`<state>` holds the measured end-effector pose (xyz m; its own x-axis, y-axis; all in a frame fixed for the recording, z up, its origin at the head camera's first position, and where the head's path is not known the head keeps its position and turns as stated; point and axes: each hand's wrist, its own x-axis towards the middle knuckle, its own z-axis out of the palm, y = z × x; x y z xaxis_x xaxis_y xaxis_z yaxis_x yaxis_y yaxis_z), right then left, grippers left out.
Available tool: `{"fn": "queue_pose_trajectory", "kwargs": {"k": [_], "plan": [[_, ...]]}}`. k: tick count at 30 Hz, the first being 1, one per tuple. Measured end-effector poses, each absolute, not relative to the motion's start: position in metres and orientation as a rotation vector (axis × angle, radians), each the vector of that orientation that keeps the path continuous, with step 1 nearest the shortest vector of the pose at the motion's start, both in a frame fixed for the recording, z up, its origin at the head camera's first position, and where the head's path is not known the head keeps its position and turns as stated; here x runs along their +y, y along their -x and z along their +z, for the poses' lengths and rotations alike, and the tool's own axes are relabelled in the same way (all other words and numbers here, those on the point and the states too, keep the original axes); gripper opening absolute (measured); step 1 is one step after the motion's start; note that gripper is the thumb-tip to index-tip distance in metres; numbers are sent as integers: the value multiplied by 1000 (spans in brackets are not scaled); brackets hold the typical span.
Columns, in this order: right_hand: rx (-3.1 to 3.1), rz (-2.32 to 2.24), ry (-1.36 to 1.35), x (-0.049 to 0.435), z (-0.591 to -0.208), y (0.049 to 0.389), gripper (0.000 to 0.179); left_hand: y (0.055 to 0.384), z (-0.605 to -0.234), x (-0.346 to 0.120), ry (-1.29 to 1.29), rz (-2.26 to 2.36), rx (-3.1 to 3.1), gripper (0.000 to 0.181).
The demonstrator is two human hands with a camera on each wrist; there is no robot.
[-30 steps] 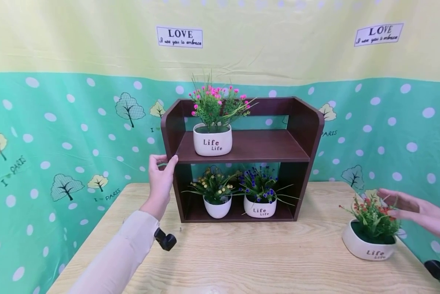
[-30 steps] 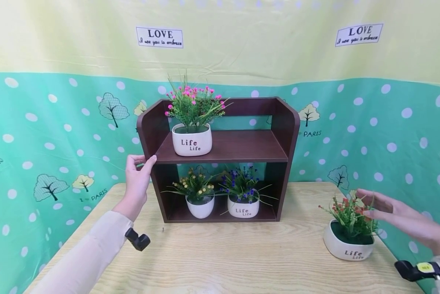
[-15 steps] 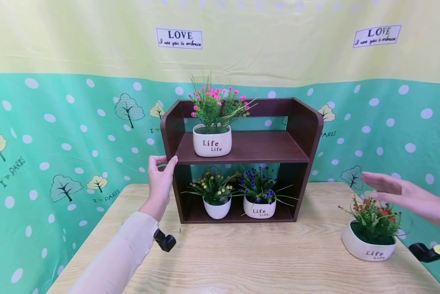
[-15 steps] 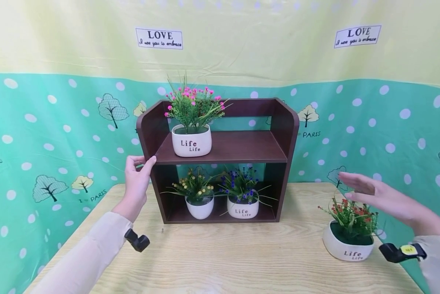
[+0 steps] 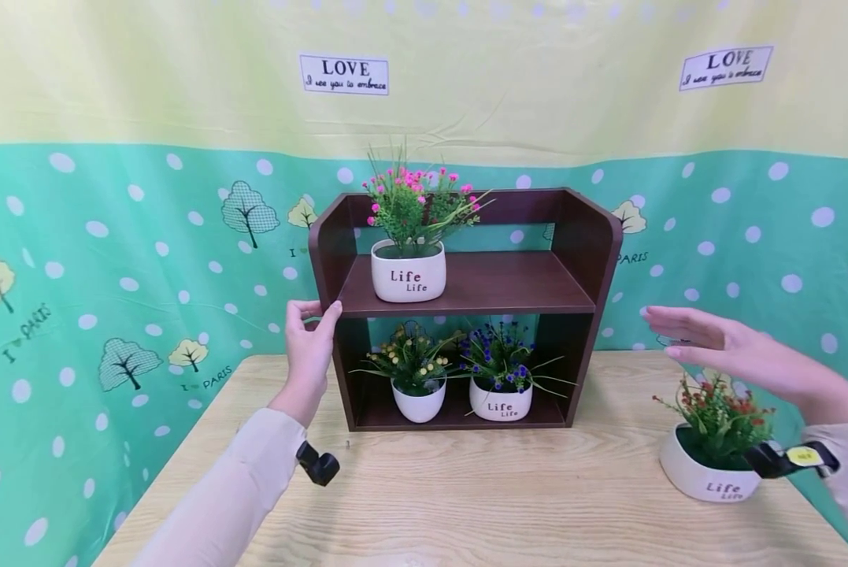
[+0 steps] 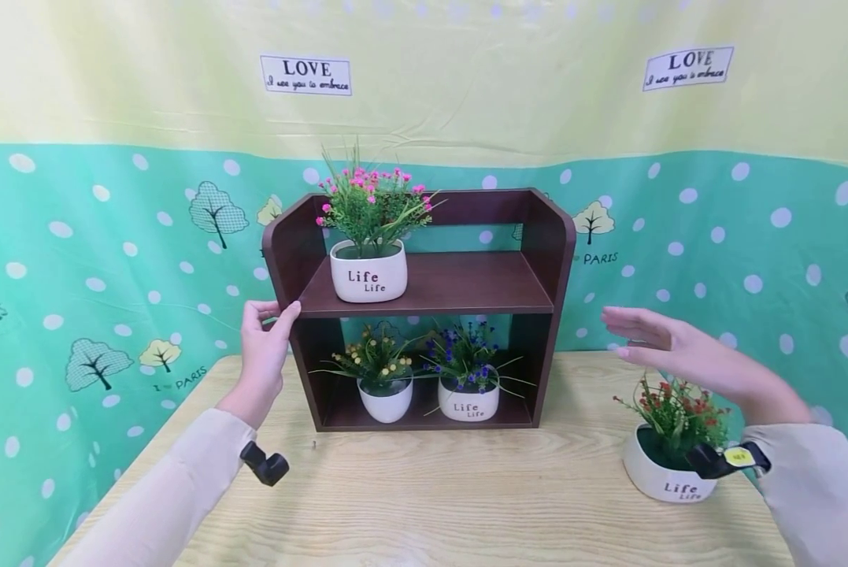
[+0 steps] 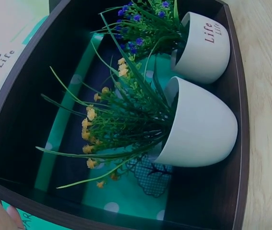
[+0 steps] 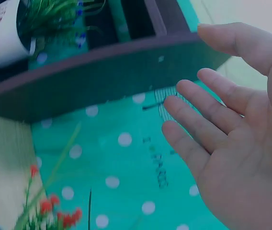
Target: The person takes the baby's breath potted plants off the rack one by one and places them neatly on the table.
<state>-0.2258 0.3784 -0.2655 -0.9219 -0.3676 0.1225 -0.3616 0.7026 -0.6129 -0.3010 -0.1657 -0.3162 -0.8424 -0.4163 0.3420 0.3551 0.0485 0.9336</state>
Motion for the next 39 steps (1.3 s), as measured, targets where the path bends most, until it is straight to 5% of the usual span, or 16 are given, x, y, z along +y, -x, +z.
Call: {"fn": "queue_pose_trajectory", "kwargs": {"k": [39], "plan": [[2630,-1511,960,220,-243,288,59,298,-314,-164,-76,-1868,-1806,34]]}}
